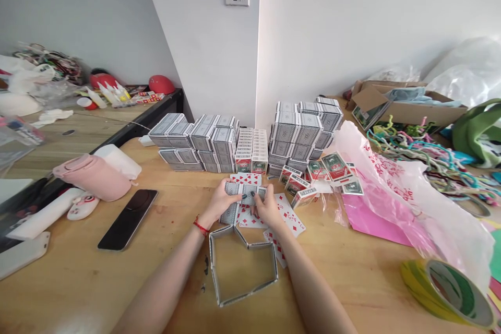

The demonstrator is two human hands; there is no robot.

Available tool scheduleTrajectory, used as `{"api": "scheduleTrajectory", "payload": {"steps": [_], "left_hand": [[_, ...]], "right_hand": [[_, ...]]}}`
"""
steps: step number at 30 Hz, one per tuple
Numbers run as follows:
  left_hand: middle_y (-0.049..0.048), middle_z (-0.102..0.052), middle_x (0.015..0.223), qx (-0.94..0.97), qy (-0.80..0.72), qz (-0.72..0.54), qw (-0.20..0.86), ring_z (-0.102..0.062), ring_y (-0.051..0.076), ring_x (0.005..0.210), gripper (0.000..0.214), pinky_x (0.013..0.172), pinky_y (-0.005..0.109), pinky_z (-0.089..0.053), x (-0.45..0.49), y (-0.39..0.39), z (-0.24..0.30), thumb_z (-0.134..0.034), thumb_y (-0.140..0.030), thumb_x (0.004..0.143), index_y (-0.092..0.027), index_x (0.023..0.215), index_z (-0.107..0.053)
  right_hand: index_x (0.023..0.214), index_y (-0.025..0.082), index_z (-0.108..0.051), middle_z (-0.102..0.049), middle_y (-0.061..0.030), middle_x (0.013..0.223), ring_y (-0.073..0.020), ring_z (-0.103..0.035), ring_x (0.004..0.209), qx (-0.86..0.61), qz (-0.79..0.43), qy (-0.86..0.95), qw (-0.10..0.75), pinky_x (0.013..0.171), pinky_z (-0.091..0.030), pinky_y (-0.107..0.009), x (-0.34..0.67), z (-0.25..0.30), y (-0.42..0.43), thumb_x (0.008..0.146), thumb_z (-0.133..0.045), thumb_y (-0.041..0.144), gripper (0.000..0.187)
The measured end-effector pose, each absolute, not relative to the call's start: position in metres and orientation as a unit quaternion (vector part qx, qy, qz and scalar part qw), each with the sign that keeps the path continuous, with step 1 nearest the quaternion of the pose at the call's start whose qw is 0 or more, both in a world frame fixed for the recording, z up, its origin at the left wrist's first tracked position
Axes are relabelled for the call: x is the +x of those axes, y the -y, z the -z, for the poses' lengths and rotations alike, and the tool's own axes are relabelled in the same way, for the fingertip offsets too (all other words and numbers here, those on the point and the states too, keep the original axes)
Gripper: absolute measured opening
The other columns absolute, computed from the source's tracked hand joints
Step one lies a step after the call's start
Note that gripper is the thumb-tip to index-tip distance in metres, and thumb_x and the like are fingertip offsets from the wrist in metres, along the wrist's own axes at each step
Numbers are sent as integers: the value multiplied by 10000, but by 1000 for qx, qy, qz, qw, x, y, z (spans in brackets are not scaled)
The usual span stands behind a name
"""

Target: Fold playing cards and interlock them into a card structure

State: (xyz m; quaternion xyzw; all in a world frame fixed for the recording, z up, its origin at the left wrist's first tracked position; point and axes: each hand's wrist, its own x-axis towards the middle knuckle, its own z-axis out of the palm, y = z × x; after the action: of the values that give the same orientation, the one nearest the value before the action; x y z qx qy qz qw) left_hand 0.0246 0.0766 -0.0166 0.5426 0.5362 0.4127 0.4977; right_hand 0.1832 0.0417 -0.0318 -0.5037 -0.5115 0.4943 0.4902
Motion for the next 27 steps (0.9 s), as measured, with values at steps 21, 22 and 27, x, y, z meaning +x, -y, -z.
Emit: {"api": "scheduleTrajectory", "payload": {"steps": [21,22,27], "left_hand": [[-14,-566,813,517,-467,-423,579,-540,116,696,492,665,236,-420,21,-80,24,-674,-175,573,-194,1013,-454],[-12,-566,819,523,-469,-423,572,-539,117,704,490,673,237,-419,20,-80,25,-674,-174,576,-193,1015,-456],[8,-559,874,555,-492,-420,522,-525,141,788,485,737,258,-405,20,-79,26,-680,-168,573,-186,1014,-480]], "right_hand": [[1001,236,-312,-517,93,432,-97,-399,308,-472,-538,506,482,348,-298,-193,190,33,-45,795,-454,446,327],[1000,236,-310,-519,93,436,-98,-408,315,-473,-534,512,479,353,-307,-195,189,32,-44,796,-454,439,322],[969,244,-285,-490,110,421,-94,-399,312,-475,-518,531,472,346,-300,-181,187,31,-42,807,-433,412,276]]}}
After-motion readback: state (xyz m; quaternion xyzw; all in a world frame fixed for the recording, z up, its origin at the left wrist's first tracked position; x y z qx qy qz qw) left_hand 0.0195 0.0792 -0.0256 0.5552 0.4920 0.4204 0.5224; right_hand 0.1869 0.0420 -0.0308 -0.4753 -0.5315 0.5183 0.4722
